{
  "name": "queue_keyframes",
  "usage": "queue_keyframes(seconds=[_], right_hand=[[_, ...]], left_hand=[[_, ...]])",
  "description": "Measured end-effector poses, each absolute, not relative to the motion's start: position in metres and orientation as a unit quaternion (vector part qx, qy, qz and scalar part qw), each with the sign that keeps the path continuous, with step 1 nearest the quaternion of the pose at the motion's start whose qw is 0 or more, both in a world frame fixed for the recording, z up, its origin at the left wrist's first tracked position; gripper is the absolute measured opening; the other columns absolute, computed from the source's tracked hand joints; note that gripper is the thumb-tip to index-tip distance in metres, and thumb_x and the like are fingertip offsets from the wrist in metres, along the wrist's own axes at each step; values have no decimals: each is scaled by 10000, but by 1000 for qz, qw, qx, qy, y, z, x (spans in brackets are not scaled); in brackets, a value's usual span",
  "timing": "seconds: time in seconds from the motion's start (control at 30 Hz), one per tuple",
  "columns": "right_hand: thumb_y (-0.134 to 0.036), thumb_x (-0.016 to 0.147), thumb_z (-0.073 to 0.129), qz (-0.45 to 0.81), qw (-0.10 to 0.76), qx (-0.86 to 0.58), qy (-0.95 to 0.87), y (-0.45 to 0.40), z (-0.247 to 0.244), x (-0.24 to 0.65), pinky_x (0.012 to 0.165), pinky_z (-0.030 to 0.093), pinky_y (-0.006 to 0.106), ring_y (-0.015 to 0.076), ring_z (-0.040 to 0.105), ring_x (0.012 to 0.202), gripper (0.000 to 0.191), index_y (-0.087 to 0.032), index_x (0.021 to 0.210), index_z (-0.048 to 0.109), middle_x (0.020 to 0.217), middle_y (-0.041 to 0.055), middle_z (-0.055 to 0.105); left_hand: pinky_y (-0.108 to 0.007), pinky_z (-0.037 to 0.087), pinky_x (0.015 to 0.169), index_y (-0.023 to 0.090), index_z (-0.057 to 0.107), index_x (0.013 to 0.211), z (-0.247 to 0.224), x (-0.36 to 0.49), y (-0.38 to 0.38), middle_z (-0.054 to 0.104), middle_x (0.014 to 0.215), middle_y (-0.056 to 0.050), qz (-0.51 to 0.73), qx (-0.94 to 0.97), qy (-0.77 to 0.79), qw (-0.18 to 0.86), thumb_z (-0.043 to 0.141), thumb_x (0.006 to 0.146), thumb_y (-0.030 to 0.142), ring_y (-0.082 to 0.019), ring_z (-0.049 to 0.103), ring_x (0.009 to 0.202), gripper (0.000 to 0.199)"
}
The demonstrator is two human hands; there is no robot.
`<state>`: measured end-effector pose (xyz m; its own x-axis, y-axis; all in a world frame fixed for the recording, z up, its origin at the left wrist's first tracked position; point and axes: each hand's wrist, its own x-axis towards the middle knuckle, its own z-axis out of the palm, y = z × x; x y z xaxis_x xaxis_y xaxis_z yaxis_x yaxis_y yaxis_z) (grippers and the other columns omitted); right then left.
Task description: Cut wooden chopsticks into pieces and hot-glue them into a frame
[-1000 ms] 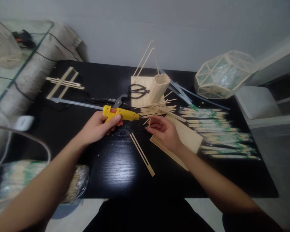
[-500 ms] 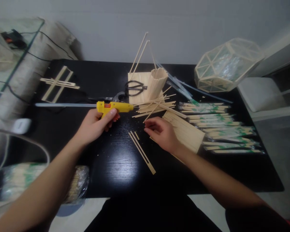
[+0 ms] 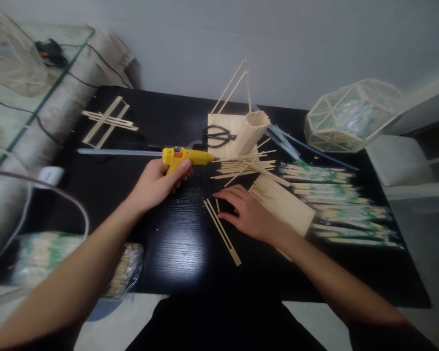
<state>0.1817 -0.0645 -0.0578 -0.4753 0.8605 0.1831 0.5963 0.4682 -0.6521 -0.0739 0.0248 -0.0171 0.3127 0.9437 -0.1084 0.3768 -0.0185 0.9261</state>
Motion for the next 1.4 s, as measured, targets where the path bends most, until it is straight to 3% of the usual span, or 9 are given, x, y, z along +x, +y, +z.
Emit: queue_keyframes(seconds=[0.2,0.33,0.53,0.73,0.87,1.0,1.2,1.4], right_hand=[[-147,971,725,248,265,-421,-832,-63,-57,180,1004,581,500,276,656,1137,258,-182,1224,682,1168,106,740],[-166,992,700,252,291,-399,-832,-60,-54,173,1034,567,501,269,659,1162,278,-163,1266,657,1204,123,739],[-143,983,681,272,255,-391,-842,-55,-56,167,1066,553,527,276,660,1198,313,-188,1292,651,1235,113,737],[-206,982,706,246,265,-394,-845,-65,-56,168,1115,523,569,290,609,1280,408,-199,1383,631,1378,145,666],[-184,1010,648,200,257,-400,-857,-78,-57,170,1094,536,569,301,583,1285,319,-209,1323,702,1409,147,639],[-167,1028,612,157,263,-410,-859,-95,-57,167,1077,547,524,302,579,1268,258,-184,1245,752,1367,152,654],[-216,1026,636,121,265,-490,-821,-122,-58,149,905,604,480,283,642,1022,211,-133,1172,763,1134,164,706],[-99,1036,562,139,289,-505,-801,-122,-61,143,888,618,422,250,659,976,226,-108,1147,758,1081,144,721]], left_hand=[[-219,400,436,152,742,801,-20,-76,27,625,624,-27,320,634,508,487,652,906,693,-106,527,492,559],[-234,402,439,164,750,800,-22,-77,28,639,638,-35,329,627,508,491,654,899,717,-116,540,502,569],[-218,404,438,160,747,797,-21,-78,28,636,641,-31,332,627,508,489,660,895,725,-103,528,498,580],[-226,422,457,161,747,788,-19,-77,28,646,652,-39,325,630,513,484,659,883,741,-113,549,519,594],[-236,410,449,167,741,784,-19,-77,28,639,645,-36,326,629,514,484,650,886,746,-115,542,505,594],[-242,408,457,169,746,793,-22,-77,27,641,648,-33,316,631,519,482,655,893,731,-122,551,513,578],[-230,448,500,164,729,794,-25,-78,26,685,699,-39,313,635,524,474,684,908,664,-119,585,548,515],[-220,507,485,133,739,839,-24,-69,14,760,804,-94,252,586,513,575,794,816,607,-163,684,641,478]])
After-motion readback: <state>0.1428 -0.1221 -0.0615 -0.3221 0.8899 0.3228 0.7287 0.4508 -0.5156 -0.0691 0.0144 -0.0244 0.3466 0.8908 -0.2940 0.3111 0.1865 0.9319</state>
